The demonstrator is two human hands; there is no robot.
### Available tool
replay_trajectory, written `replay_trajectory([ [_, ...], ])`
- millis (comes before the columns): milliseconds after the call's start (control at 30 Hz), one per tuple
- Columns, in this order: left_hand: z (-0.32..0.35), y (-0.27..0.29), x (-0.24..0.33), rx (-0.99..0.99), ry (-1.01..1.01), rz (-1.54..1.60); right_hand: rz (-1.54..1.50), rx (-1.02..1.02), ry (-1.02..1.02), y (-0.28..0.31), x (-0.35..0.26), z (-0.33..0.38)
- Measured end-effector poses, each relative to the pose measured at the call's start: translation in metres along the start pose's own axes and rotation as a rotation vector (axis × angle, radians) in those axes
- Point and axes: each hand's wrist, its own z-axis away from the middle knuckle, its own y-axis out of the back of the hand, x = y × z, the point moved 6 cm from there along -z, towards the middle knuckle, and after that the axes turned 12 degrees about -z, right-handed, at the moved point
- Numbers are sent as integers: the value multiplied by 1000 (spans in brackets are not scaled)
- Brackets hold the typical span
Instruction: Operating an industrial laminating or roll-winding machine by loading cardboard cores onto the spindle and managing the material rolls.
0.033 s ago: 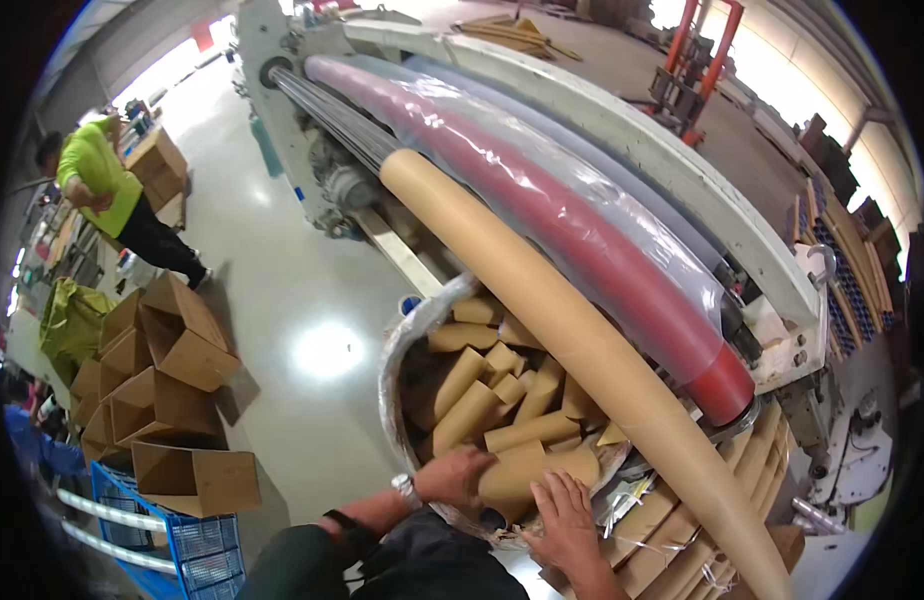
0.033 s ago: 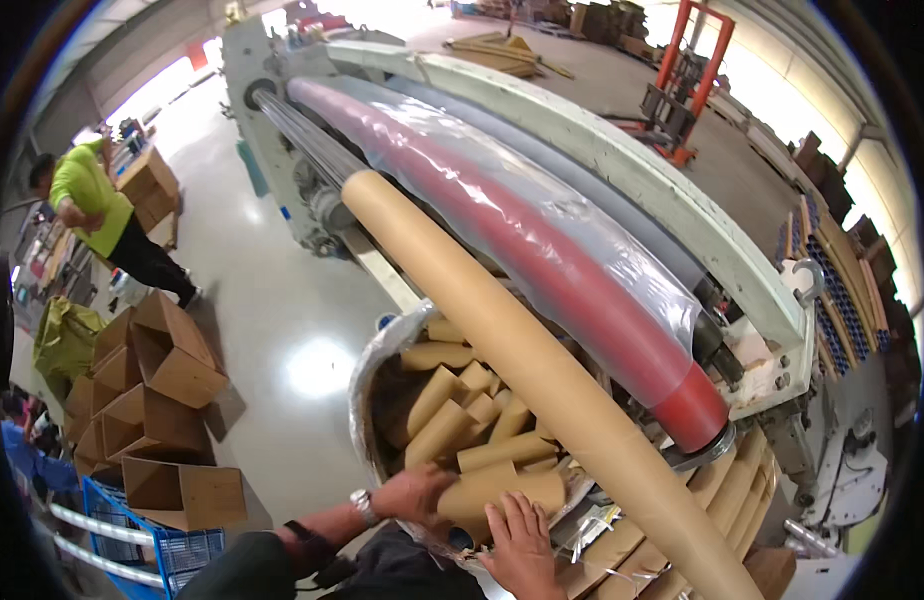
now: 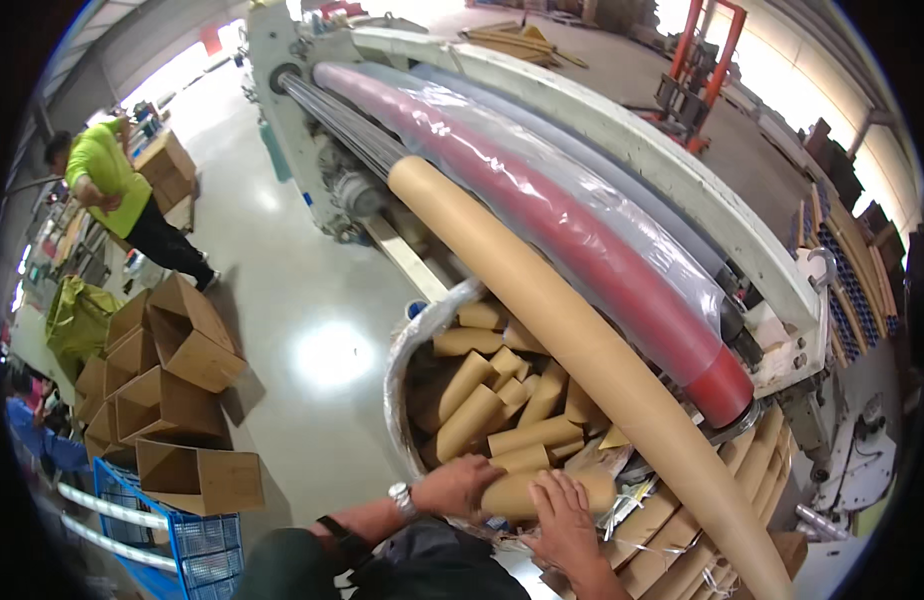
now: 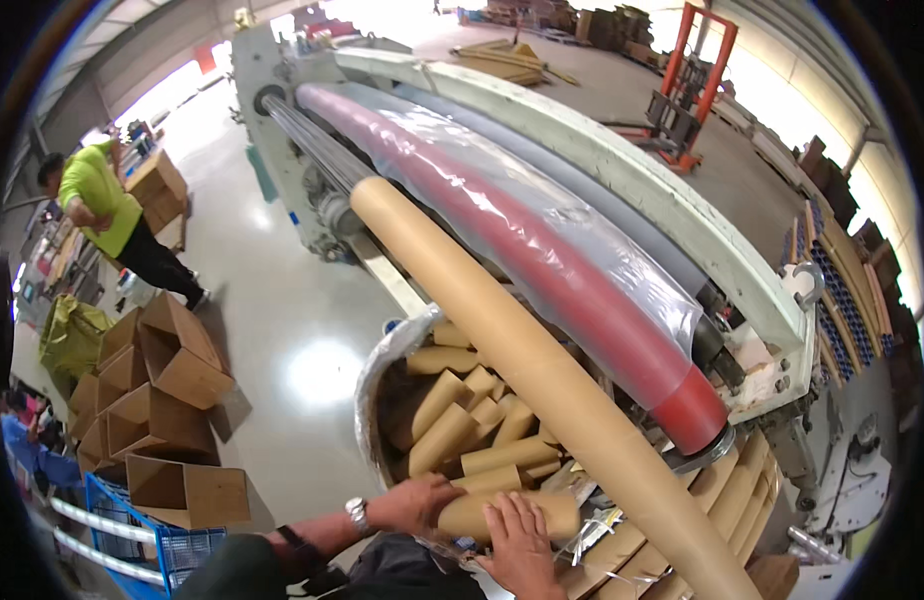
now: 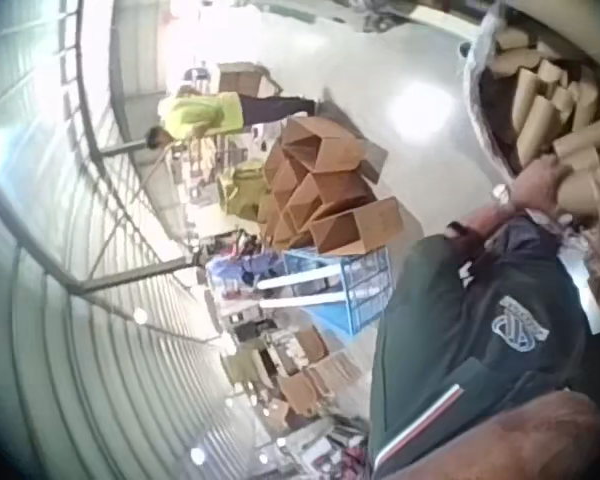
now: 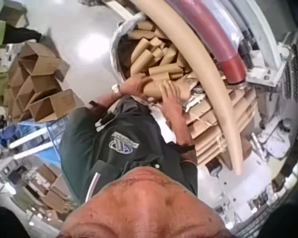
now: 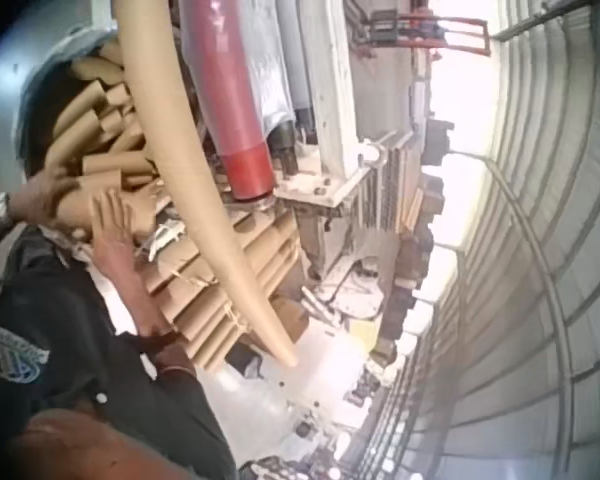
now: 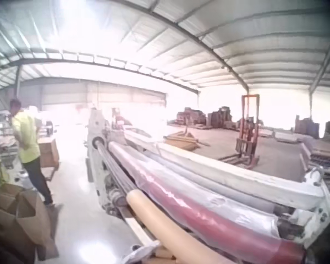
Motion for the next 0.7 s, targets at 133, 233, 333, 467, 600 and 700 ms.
replay_trajectory([
  [133,-12,59,90,-116,-94,-35,-104,-203,-156,-1,13,22],
  [233,-44,35,66,317,237,936,-294,-67,-282,48,1,59],
  [333,-114,46,126,514,185,1623,-433,106,-407,68,29,130],
  [467,-166,34,112,717,213,1738,-467,82,-622,95,25,182],
  [600,-174,94,51,651,453,1344,-420,449,-697,114,46,276],
  [700,-128,212,-142,976,507,1077,-150,486,-786,125,69,323],
])
